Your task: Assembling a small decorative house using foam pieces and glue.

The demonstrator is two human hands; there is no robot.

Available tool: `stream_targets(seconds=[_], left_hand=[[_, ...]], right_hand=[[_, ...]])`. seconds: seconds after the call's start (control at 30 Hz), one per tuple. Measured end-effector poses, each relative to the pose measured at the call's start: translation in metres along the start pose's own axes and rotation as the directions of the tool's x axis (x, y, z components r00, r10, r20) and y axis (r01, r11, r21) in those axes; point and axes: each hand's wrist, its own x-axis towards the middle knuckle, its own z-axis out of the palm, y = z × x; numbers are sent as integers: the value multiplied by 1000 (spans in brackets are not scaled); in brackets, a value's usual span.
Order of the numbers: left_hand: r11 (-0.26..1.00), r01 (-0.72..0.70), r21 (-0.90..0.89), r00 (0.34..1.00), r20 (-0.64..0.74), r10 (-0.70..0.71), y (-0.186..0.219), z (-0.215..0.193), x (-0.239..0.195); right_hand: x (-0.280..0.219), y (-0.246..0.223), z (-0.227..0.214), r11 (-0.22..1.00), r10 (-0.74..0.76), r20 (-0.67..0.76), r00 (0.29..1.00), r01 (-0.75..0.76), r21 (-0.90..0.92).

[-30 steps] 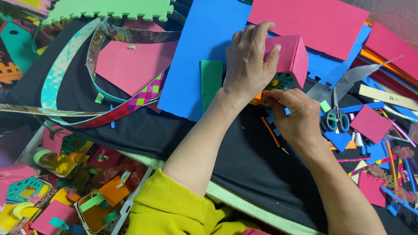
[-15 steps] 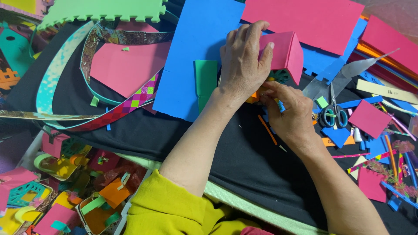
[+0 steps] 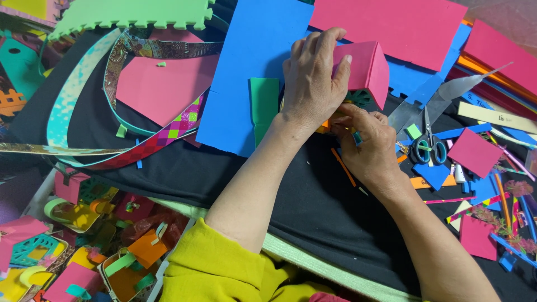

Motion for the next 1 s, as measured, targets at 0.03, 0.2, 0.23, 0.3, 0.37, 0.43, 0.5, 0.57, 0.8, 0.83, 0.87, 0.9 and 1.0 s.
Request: stream_targets(seconds=[0.03, 0.2, 0.23, 0.3, 0.37, 0.43, 0.5, 0.57, 0.8, 0.83, 0.87, 0.9, 1.0], left_hand=[[1000, -1, -6, 1000, -1, 1, 0, 0, 0], [1000, 3, -1, 1000, 5, -3, 0, 0, 0], [1000, 5, 0, 1000, 7, -5, 0, 0, 0], [1000, 1, -3, 1000, 1, -1, -1, 2, 0], [1000, -3, -5, 1000, -6, 3, -1, 2, 0], [1000, 20, -9, 1000, 5, -20, 1, 1, -1], [1000, 17, -5, 1000, 2, -17, 1, 2, 0], [1000, 17, -1, 1000, 0, -17, 0, 3, -1], [1000, -7, 15, 1000, -26, 8, -1, 6, -2], [1000, -8, 16, 1000, -28, 8, -1, 7, -2], [1000, -7, 16, 1000, -28, 7, -1, 6, -2], [1000, -7, 13, 1000, -26, 8, 0, 6, -2], [1000, -3, 17, 1000, -15, 3, 0, 6, -2]], right_hand=[[0, -1, -1, 1000, 8, 20, 1000, -8, 2], [2, -5, -3, 1000, 10, 51, 999, -9, -17], [4, -9, -5, 1000, 7, 66, 998, -7, -1], [4, -15, -8, 1000, 22, 85, 996, -23, 1], [5, -18, -9, 999, 37, 103, 994, -38, 4], [4, -18, -9, 1000, 13, 91, 996, -12, -19], [3, -17, -9, 999, 20, 88, 996, -17, -30], [2, -19, -9, 999, 27, 87, 996, -23, -40], [3, -24, -10, 997, 68, 143, 987, -61, -53], [4, -25, -10, 995, 82, 159, 984, -71, -76], [2, -22, -8, 995, 82, 160, 984, -71, -76], [1, -19, -6, 994, 81, 157, 984, -69, -85], [-1, -15, -2, 992, 68, 158, 985, -50, -113]])
